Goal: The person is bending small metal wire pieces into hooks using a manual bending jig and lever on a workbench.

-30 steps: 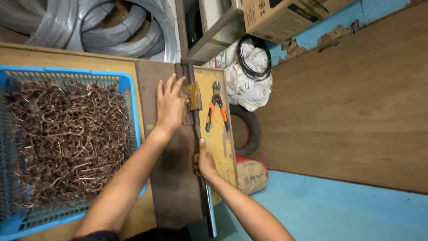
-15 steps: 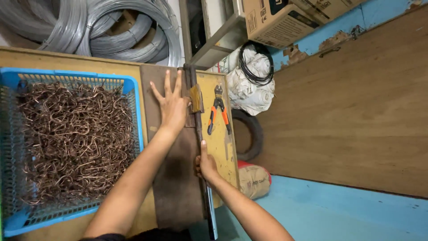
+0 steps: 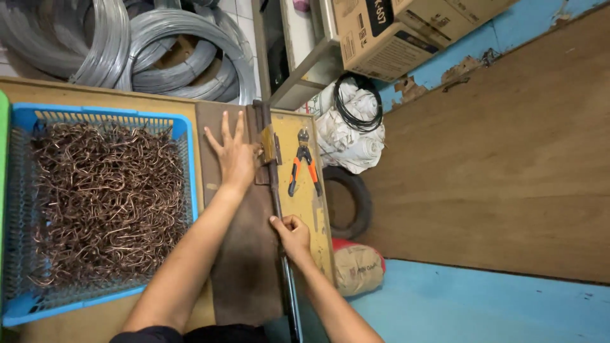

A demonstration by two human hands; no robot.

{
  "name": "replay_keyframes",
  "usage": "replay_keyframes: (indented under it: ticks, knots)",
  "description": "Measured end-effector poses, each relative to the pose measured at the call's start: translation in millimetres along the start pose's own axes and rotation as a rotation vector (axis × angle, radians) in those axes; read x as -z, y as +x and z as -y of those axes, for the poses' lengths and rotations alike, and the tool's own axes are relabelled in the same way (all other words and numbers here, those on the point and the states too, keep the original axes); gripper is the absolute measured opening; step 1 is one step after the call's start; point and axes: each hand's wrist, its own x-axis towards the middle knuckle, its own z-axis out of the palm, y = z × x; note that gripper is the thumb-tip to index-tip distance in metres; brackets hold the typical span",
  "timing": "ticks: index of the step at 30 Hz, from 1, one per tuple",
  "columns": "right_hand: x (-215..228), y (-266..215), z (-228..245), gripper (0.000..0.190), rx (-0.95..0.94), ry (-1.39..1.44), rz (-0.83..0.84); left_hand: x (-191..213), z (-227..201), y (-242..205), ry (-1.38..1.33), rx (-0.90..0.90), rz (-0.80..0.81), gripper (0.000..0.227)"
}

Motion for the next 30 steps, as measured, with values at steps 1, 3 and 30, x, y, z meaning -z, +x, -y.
replay_keyframes:
  ticks: [1,3,30]
  knots:
    - [10,-11,22,0.036,0.002,-0.001,0.005,8,-6,-1,0.002,0.004,-0.002,0.004]
    - [31,-32,66,0.034,0.200,-0.123,0.012,22,-19,-2,-0.236,0.149,0.032,0.016]
    - [116,-60,255,0.020,0.349,-0.225,0.327,-1,39,-14,-0.266,-0.204,0.017,0.008]
